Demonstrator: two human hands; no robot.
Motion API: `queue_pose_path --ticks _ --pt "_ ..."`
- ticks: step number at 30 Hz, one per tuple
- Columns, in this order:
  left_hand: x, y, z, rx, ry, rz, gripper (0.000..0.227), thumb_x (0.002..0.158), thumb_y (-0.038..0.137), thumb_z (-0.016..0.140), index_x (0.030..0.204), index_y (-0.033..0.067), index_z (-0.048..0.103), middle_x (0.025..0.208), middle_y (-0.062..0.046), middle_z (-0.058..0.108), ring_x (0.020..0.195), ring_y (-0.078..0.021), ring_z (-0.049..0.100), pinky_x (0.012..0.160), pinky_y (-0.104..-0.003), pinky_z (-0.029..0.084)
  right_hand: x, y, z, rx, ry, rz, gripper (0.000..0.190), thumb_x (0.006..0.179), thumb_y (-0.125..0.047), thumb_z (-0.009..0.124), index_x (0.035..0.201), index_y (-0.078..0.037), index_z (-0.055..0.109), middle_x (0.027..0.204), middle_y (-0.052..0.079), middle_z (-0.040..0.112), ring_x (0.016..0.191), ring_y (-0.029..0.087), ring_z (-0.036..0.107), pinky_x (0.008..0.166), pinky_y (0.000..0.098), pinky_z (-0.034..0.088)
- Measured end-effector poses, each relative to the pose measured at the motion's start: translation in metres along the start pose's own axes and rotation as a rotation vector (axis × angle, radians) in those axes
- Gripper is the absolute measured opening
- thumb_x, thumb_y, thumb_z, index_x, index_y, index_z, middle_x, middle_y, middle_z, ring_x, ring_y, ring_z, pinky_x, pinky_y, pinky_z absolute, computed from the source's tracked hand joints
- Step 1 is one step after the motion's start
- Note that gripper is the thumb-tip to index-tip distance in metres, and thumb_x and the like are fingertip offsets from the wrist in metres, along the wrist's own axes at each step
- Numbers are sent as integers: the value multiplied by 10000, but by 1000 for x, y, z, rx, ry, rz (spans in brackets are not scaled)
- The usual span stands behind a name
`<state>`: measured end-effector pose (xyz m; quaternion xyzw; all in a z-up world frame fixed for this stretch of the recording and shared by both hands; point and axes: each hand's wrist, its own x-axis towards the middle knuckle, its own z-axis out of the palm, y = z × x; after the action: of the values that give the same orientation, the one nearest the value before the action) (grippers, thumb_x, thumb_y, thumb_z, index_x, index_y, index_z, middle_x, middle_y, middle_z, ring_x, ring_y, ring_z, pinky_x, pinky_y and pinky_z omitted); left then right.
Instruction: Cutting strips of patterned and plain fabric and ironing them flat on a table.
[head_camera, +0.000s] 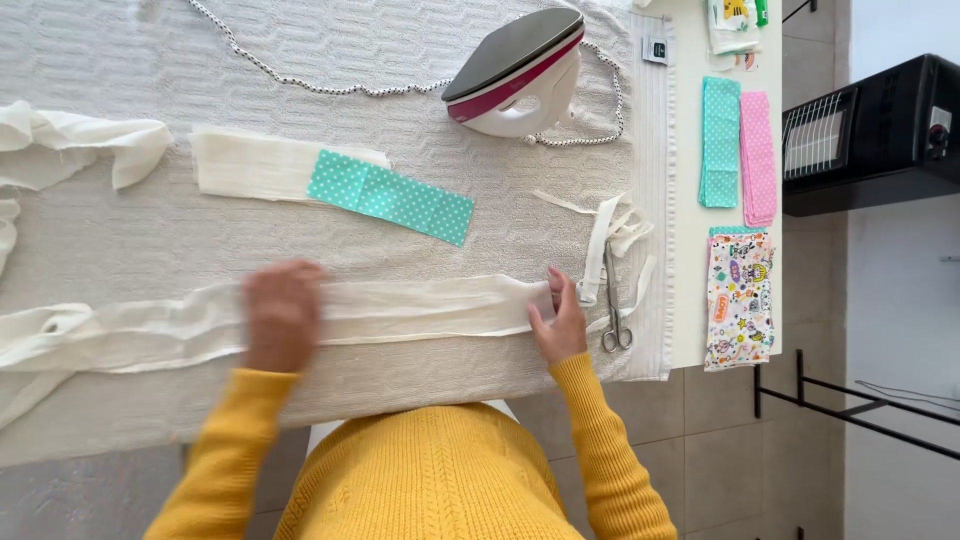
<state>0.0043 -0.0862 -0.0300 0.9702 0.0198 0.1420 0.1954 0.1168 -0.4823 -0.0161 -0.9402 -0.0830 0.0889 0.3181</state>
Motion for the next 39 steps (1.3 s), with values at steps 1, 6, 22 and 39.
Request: queue_pose_path --ticks 1,6,22,39 --pt "-1 29 13 3 7 -6 213 923 -13 599 1116 61 647 1164 -113 647 1066 -286 568 999 -485 403 7 -5 0 -1 -3 -9 740 844 -64 763 1490 -126 407 1200 147 637 1080 252 669 893 366 583" --pt "-9 130 56 -109 -171 317 586 976 333 559 1497 94 433 1593 -84 374 1483 -315 309 1221 -574 181 29 1 -4 -13 -107 7 785 821 -99 786 1495 -127 385 880 79 658 815 198 678 783 339 604" --pt "-44 208 98 -14 -77 -31 615 982 455 519 1518 167 425 1672 -65 229 1544 -302 156 1212 -656 28 221 -58 -55 248 55 -607 740 870 -146 854 1459 7 433 1348 204 580 1162 273 617 953 378 545" --pt "-53 168 84 51 58 -123 293 914 156 642 1197 86 666 1228 -74 613 1272 -217 516 1218 -556 256 139 -81 -59 -640 -856 -1290 391 996 -519 588 1081 -190 782 819 163 712 543 259 670 449 405 552"
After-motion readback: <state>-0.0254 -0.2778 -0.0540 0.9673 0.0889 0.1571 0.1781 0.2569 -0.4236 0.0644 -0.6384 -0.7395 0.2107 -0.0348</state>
